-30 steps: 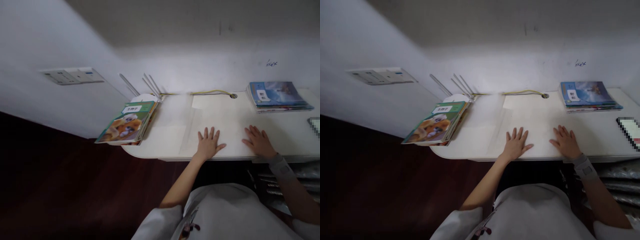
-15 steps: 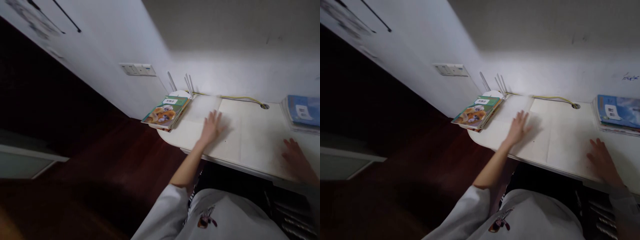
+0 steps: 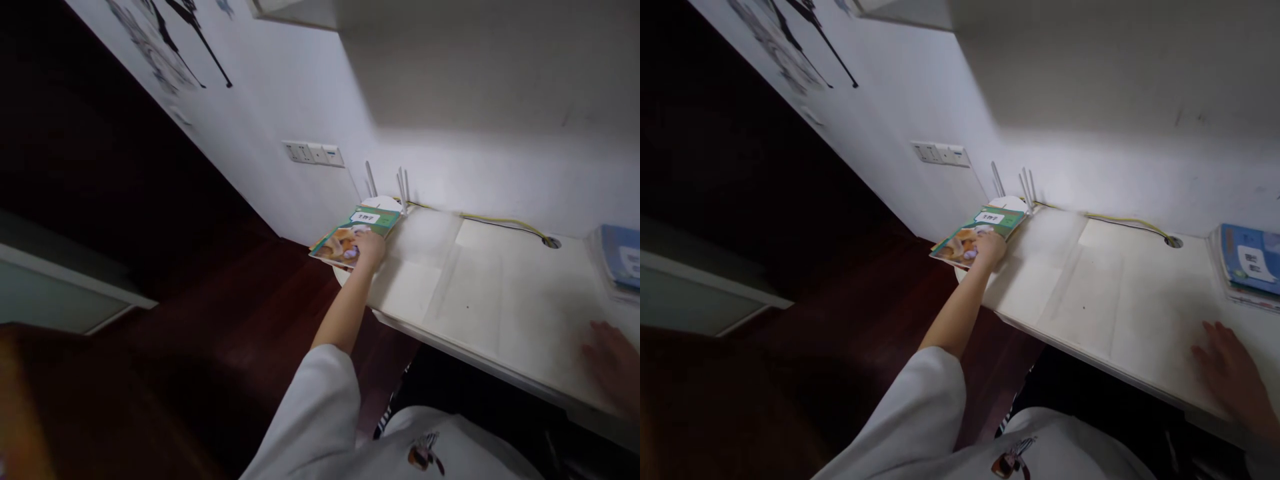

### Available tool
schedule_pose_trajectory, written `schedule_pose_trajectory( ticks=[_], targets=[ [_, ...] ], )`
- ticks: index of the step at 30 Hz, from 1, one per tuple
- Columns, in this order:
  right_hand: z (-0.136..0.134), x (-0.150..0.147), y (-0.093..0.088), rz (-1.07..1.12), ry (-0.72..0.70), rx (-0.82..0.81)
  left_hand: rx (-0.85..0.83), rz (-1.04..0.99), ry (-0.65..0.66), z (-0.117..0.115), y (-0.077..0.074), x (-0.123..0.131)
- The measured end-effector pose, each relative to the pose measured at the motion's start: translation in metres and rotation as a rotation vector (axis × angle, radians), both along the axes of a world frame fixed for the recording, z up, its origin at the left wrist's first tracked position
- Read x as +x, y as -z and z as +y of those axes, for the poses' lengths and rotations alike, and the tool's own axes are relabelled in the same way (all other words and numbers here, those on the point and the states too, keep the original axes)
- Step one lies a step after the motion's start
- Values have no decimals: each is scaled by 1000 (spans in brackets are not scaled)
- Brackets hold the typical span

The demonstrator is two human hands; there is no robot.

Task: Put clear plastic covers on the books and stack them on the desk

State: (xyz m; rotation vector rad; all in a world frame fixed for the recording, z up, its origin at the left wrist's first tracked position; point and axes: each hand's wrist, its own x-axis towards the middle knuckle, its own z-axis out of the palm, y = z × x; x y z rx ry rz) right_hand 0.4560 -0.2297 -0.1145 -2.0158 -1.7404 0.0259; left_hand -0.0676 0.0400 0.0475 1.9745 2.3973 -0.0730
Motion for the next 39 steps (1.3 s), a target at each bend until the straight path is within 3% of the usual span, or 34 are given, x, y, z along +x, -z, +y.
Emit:
schedule_pose_trajectory(
  ticks=[3,5,11,14,17,19,22,25,27,30,33,36,39],
  targets=[
    [1,0,-2,-13,-11,10,38,27,-34,-15,3,13],
    [3,-3,-6,-19,-7,20,47,23,31,-27,-4,15],
    [2,-22,-22,-95,-39,26,152,31,201,-60,-63,-22],
    [0,-31,-28,-153,-37,38,388,-203,308,-71,-87,-40],
    [-1,-40,-33,-228,-16,42,620,-675,569,-79,-93,-26],
    [-1,-45,-36,-276,-11,43,568,-1053,666,-85,-85,3],
    [-1,-51,-41,-328,-11,35,187,-1553,587,-95,-56,61],
    [-2,-54,-44,-347,-5,9,-159,-1809,465,-102,-17,105],
    [-2,-56,-45,-345,-3,-5,-261,-1885,398,-102,7,120],
    [-2,-58,-47,-331,-1,-3,-297,-1897,310,-95,34,121],
    [-2,-60,-48,-311,3,9,-287,-1800,259,-87,50,110],
    [-3,-60,-49,-295,8,8,-207,-1601,297,-81,60,99],
    [-3,-60,-49,-289,8,0,-83,-1275,379,-77,68,90]
  ],
)
